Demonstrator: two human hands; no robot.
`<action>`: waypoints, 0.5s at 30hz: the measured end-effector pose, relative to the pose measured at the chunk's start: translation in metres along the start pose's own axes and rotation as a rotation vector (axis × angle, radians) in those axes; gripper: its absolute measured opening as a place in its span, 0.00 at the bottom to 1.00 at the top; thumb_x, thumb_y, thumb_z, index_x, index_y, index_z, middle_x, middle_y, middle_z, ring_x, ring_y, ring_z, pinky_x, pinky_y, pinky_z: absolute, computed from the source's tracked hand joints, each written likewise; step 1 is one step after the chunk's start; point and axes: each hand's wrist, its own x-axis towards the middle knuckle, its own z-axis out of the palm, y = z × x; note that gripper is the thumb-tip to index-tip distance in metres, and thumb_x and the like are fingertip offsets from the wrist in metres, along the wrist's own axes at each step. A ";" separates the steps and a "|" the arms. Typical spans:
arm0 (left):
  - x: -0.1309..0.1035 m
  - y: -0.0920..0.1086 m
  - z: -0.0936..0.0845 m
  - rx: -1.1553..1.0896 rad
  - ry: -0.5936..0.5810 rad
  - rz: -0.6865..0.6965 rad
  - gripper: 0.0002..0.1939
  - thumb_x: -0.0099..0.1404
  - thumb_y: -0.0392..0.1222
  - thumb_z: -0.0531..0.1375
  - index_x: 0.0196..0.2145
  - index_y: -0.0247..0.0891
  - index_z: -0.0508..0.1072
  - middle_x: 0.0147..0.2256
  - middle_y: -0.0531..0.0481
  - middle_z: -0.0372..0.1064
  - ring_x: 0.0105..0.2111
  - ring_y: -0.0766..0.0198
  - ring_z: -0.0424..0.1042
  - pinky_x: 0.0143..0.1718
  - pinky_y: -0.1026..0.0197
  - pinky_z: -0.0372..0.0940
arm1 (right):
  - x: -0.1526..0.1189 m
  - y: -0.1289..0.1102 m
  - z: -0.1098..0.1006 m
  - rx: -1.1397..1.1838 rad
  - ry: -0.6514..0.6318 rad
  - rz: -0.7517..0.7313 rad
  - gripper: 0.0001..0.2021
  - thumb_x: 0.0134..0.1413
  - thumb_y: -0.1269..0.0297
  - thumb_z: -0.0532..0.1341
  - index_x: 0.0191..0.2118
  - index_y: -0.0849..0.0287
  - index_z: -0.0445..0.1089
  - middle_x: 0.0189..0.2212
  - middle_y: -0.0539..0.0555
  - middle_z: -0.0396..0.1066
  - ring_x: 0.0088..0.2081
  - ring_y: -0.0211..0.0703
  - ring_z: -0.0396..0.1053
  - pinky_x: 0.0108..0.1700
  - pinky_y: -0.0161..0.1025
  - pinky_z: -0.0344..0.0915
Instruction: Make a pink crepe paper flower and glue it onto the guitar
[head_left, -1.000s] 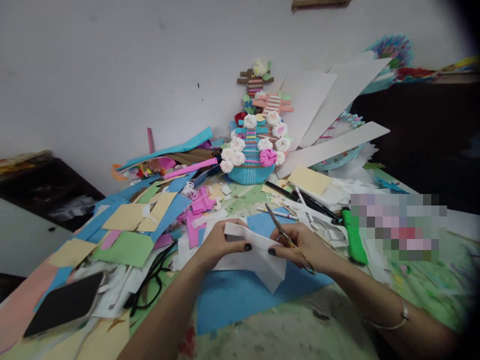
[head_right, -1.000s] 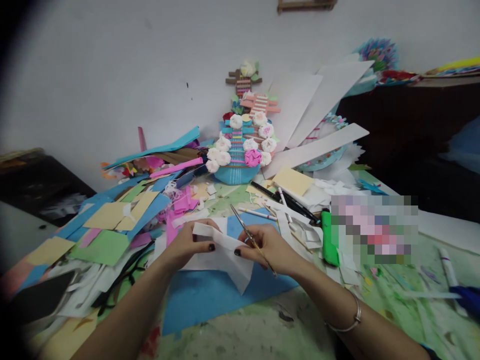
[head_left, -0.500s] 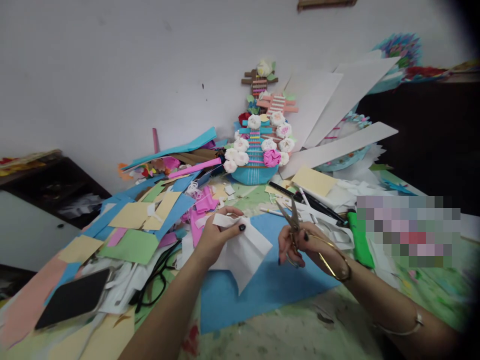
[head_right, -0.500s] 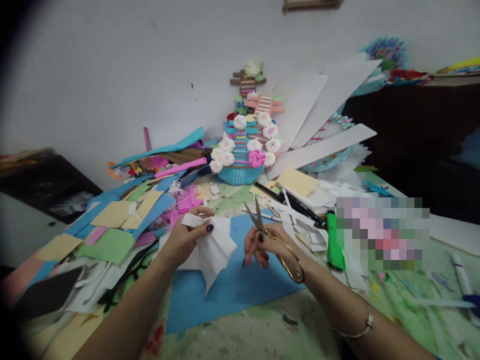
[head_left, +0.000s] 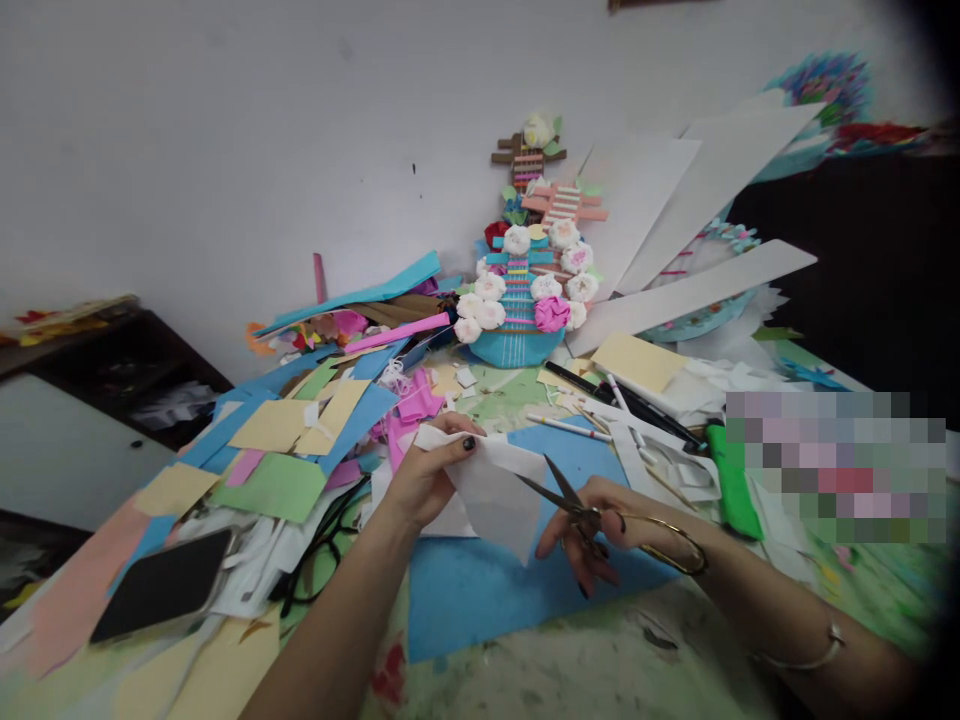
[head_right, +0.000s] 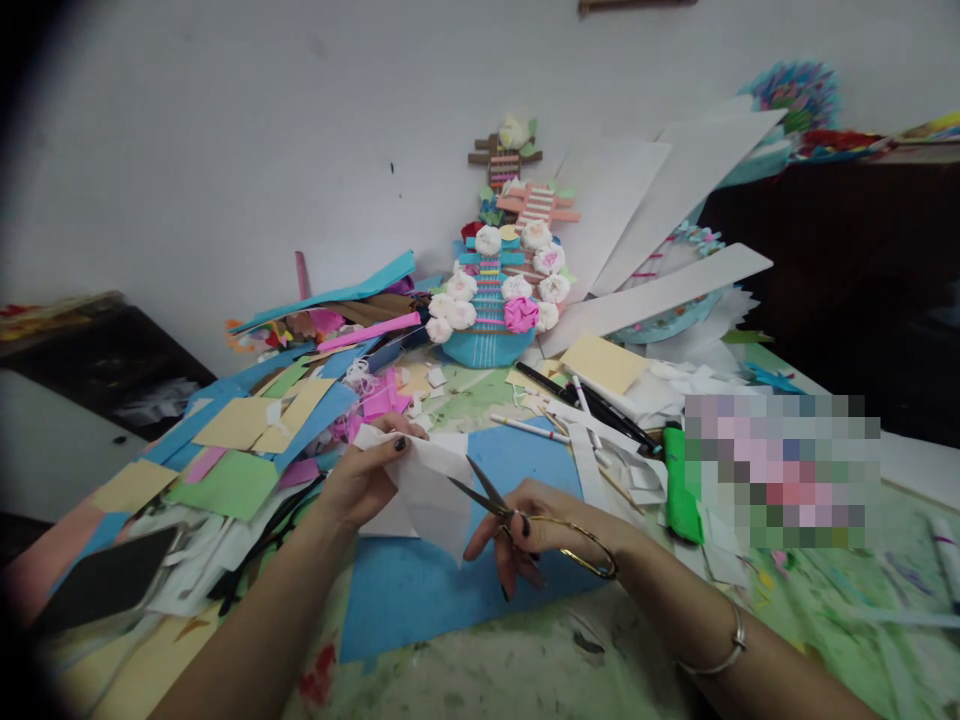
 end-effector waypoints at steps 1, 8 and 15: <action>-0.001 0.000 0.000 -0.003 -0.004 -0.011 0.13 0.47 0.39 0.69 0.27 0.36 0.68 0.26 0.54 0.69 0.25 0.69 0.67 0.25 0.68 0.60 | 0.000 0.000 -0.001 -0.006 -0.003 -0.008 0.36 0.49 0.34 0.51 0.43 0.67 0.72 0.23 0.55 0.71 0.18 0.33 0.61 0.23 0.33 0.58; -0.004 0.000 0.004 0.056 -0.058 -0.062 0.14 0.51 0.41 0.67 0.30 0.37 0.66 0.22 0.55 0.66 0.21 0.70 0.66 0.21 0.70 0.57 | -0.001 -0.007 0.001 0.000 0.020 -0.005 0.37 0.48 0.34 0.52 0.42 0.68 0.72 0.24 0.57 0.72 0.19 0.34 0.60 0.24 0.34 0.57; -0.003 -0.005 0.006 0.174 -0.190 -0.003 0.17 0.48 0.41 0.69 0.27 0.36 0.63 0.28 0.48 0.73 0.26 0.65 0.70 0.26 0.67 0.61 | -0.001 -0.003 0.000 0.036 -0.018 -0.023 0.37 0.48 0.34 0.53 0.44 0.68 0.72 0.23 0.57 0.71 0.18 0.34 0.60 0.23 0.34 0.58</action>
